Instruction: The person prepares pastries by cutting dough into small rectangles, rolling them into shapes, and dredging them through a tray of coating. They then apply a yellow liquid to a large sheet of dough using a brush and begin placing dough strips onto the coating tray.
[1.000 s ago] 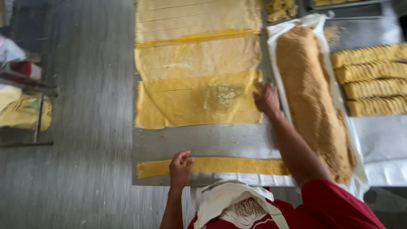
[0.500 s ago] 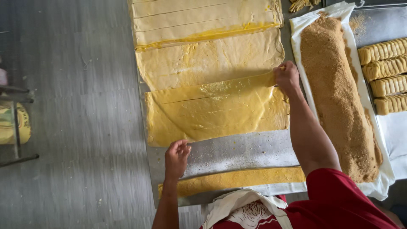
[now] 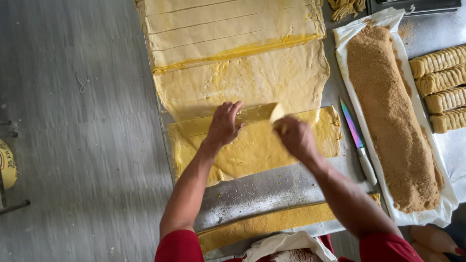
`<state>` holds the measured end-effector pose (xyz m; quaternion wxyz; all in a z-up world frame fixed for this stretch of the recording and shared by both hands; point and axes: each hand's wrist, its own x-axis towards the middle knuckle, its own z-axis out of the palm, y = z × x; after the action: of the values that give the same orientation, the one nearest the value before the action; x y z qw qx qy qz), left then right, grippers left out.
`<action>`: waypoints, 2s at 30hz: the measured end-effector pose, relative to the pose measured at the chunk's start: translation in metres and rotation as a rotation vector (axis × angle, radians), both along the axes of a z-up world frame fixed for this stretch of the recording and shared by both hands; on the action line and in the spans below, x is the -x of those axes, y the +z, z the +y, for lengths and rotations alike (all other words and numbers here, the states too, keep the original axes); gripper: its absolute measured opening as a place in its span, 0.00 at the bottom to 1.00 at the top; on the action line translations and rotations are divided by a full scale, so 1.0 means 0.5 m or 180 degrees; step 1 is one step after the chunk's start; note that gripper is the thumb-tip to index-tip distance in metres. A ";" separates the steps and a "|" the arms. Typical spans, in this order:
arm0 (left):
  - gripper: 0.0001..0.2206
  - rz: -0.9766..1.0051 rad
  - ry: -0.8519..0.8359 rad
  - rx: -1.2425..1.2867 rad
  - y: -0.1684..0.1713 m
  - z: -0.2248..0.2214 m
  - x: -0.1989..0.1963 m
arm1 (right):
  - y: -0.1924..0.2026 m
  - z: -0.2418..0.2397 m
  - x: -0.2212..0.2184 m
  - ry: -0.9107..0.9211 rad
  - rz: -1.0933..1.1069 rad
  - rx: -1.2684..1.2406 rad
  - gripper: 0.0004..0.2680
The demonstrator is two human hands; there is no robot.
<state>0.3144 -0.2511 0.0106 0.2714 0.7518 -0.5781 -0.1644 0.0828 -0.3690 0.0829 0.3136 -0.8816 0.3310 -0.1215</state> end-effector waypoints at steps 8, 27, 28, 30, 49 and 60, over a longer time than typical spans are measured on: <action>0.07 -0.0652 -0.1051 -0.0002 -0.022 0.063 -0.124 | 0.364 0.166 0.073 0.2512 -0.1167 -0.0750 0.03; 0.13 0.1963 -0.0415 0.1442 0.342 -0.348 0.297 | 0.514 -0.062 0.521 -0.0382 -0.1249 0.0632 0.07; 0.13 0.1994 -0.0491 0.1624 0.334 -0.419 0.325 | 0.517 -0.088 0.545 -0.0457 -0.1157 0.0770 0.07; 0.13 0.1956 -0.0607 0.1789 0.313 -0.555 0.367 | 0.518 -0.142 0.582 -0.0519 -0.1023 0.0988 0.06; 0.22 0.0429 -0.1038 -0.0521 0.148 -0.937 0.548 | 0.367 -0.448 0.792 -0.0185 -0.0656 0.1104 0.05; 0.36 -0.1271 -0.2390 -0.1050 0.066 -0.804 0.604 | 0.157 -0.201 1.008 -0.0626 0.1100 0.0294 0.12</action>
<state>0.0126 -0.6529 0.0436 -0.0471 0.5402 -0.8177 -0.1931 -0.4213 -0.4695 0.1616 0.1980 -0.8662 0.4585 -0.0135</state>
